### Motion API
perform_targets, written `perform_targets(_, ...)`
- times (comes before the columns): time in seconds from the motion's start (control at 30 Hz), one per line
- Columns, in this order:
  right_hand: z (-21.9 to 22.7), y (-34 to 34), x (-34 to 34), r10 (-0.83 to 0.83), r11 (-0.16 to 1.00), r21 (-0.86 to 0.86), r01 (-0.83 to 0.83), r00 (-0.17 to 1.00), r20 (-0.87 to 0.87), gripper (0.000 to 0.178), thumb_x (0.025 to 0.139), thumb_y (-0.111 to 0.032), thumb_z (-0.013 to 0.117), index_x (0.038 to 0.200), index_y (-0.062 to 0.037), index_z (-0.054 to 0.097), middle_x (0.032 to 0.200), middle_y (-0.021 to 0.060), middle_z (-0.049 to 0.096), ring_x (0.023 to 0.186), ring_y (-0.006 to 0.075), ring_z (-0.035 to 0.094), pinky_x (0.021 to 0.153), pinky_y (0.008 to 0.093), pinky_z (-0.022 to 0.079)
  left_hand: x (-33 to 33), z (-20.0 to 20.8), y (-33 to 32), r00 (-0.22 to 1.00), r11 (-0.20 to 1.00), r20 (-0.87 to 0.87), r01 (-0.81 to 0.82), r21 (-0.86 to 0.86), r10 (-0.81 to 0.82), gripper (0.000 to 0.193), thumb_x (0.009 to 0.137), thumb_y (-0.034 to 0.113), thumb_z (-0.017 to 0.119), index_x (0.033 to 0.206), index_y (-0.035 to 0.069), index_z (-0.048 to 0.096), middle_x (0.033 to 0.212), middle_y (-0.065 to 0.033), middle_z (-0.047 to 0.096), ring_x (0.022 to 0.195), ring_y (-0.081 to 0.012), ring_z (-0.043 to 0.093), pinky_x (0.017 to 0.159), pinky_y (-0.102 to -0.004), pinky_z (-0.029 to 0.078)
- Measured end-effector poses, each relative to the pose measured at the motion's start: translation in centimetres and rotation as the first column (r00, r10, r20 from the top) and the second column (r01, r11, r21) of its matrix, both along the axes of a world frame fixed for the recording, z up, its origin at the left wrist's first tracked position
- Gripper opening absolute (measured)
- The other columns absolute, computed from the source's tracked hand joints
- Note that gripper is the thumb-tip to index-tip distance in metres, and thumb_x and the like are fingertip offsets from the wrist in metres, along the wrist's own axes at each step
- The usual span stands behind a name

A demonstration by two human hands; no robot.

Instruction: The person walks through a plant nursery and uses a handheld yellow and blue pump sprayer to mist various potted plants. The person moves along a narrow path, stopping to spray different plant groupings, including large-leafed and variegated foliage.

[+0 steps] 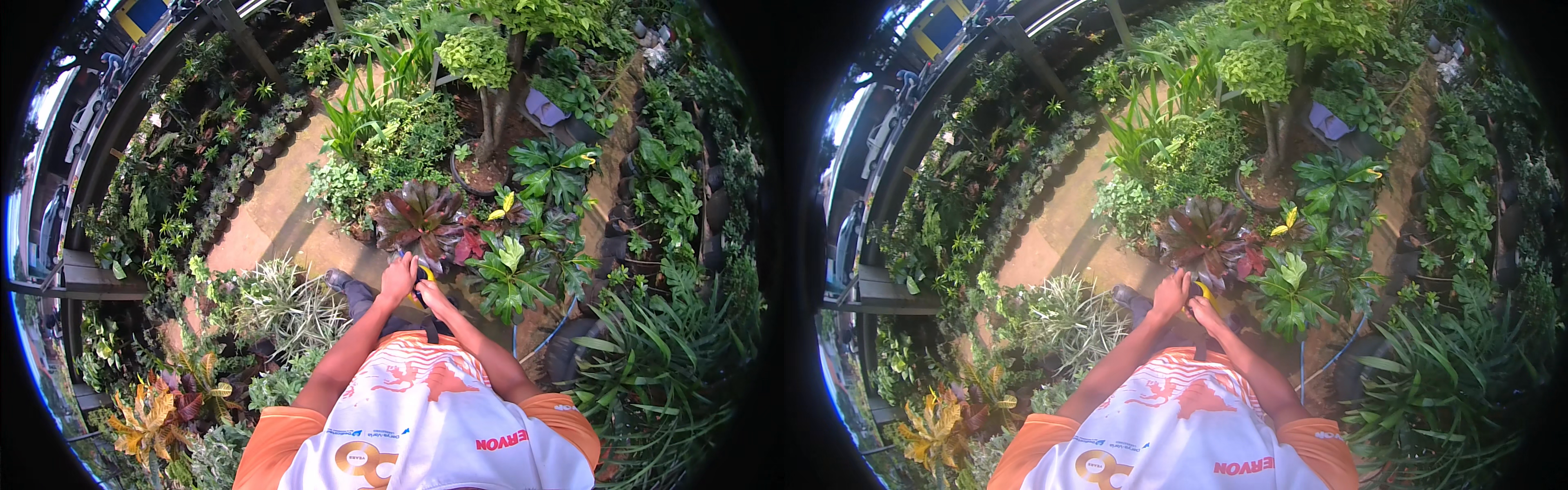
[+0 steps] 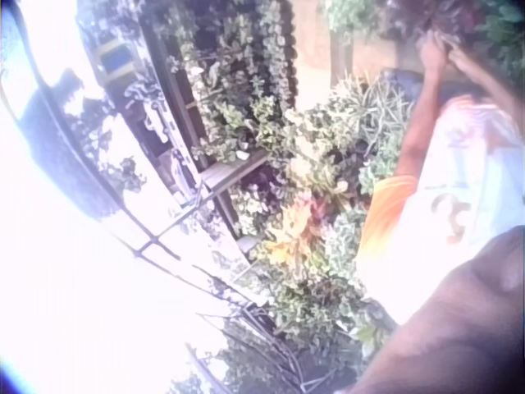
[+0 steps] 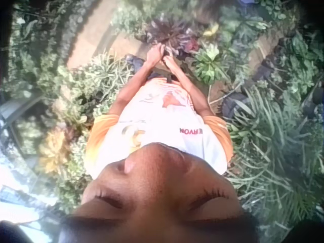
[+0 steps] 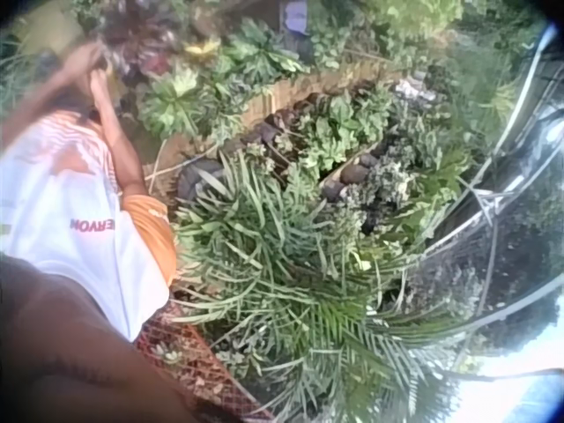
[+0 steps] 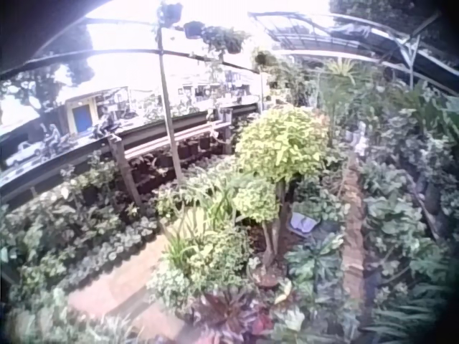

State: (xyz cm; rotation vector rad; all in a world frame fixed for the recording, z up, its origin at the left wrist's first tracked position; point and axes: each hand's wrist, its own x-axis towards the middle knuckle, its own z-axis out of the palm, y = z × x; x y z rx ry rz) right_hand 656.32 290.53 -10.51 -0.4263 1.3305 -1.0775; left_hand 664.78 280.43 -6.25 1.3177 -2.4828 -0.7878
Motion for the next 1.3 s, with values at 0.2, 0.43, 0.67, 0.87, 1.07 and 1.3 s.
perform_targets(0.2,-0.2,-0.2,-0.4,-0.034,0.999,0.012,0.034,0.998,-0.053,0.023,0.092,-0.016,0.041,0.087,-0.0019,0.058,0.077,0.0035,0.058,0.071,0.0128,0.052,0.068,0.0278,0.040,-0.7,1.0,-0.1,0.997,0.999,-0.071,0.009,-0.033,-0.012,0.026,0.098,0.032,0.046,0.090,0.007,0.050,0.080,-0.0215,0.062,0.070,-0.0429,0.062,0.060,-0.0532,0.050)
perform_targets(0.43,-1.4,2.1,-1.1,-0.083,0.996,0.030,0.084,0.996,-0.023,0.022,0.092,-0.015,0.041,0.085,-0.0016,0.057,0.074,0.0041,0.058,0.068,0.0118,0.053,0.066,0.0273,0.042,-2.1,0.1,1.3,0.995,0.994,-0.007,0.097,0.060,-0.097,0.028,0.098,0.035,0.045,0.092,0.008,0.051,0.084,-0.0229,0.062,0.075,-0.0440,0.063,0.063,-0.0532,0.051)
perform_targets(0.67,-0.4,5.9,-2.4,-0.336,0.935,0.123,0.332,0.942,0.013,0.023,0.092,-0.014,0.041,0.085,0.0000,0.058,0.073,0.0051,0.059,0.065,0.0106,0.055,0.063,0.0257,0.045,-5.7,-1.9,3.9,0.957,0.946,-0.030,0.289,0.147,-0.288,0.030,0.098,0.037,0.044,0.095,0.008,0.052,0.083,-0.0233,0.063,0.071,-0.0445,0.063,0.062,-0.0540,0.051)
perform_targets(0.87,-0.6,7.4,-3.7,-0.475,0.875,0.071,0.479,0.877,-0.074,0.021,0.092,-0.014,0.041,0.083,-0.0027,0.056,0.072,0.0032,0.056,0.064,0.0111,0.051,0.063,0.0260,0.041,-9.0,0.0,5.4,0.931,0.918,-0.079,0.366,0.155,-0.357,0.026,0.097,0.033,0.047,0.095,0.007,0.052,0.086,-0.0226,0.062,0.078,-0.0435,0.062,0.066,-0.0530,0.050)
perform_targets(1.07,-0.8,6.4,-3.8,-0.383,0.919,0.072,0.388,0.921,-0.071,0.019,0.092,-0.014,0.042,0.086,-0.0030,0.056,0.073,0.0024,0.056,0.064,0.0101,0.051,0.061,0.0255,0.041,-8.2,-1.1,4.3,0.941,0.938,-0.077,0.335,0.089,-0.329,0.029,0.097,0.036,0.046,0.094,0.008,0.052,0.086,-0.0229,0.063,0.074,-0.0429,0.064,0.065,-0.0527,0.051)
perform_targets(1.3,0.6,4.6,-2.5,-0.239,0.971,0.034,0.238,0.970,0.031,0.019,0.094,-0.015,0.042,0.088,-0.0045,0.056,0.076,0.0016,0.058,0.070,0.0104,0.054,0.068,0.0252,0.043,-5.2,0.4,2.0,0.967,0.967,-0.006,0.254,-0.005,-0.254,0.031,0.095,0.037,0.050,0.083,0.009,0.056,0.065,-0.0167,0.063,0.063,-0.0385,0.062,0.067,-0.0499,0.047)
